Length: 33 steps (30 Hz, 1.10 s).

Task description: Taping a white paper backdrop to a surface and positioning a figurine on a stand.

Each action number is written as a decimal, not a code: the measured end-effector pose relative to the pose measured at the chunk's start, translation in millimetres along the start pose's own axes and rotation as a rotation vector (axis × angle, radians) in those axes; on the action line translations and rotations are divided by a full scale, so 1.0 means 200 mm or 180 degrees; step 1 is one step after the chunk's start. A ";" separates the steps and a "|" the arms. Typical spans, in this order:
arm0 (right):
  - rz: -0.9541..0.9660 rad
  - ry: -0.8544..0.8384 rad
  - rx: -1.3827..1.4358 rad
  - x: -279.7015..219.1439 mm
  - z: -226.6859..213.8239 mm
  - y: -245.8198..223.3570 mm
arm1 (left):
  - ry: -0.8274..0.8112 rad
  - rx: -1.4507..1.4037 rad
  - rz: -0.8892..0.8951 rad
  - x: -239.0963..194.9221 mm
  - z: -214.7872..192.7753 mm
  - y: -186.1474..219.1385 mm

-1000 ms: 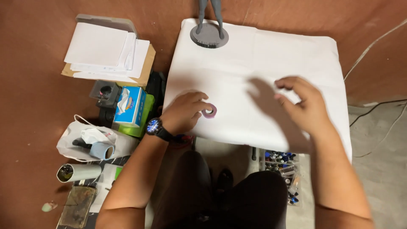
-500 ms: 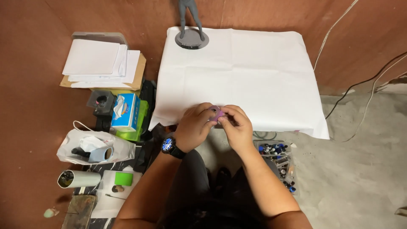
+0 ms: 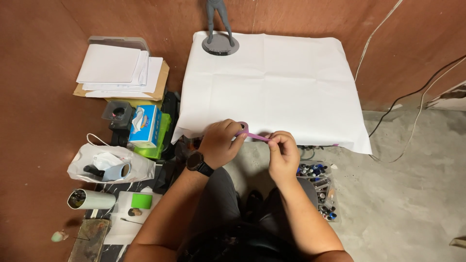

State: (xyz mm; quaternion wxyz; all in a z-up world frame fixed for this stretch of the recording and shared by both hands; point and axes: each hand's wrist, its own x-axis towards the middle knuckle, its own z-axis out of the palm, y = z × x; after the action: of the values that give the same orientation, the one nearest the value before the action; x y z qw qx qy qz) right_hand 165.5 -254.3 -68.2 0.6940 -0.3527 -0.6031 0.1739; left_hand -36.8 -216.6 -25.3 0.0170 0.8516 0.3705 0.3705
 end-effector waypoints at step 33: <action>-0.1620 -0.1092 -0.1702 0.05 -0.05 -0.10 | -0.0238 -0.0451 0.0279 0.01 -0.08 0.06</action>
State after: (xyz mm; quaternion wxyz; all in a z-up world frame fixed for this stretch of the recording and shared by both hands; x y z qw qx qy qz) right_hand 173.0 -264.5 -47.7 0.4881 -0.3261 -0.8021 -0.1101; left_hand -37.8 -228.5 -9.3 0.0747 0.8769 0.3049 0.3641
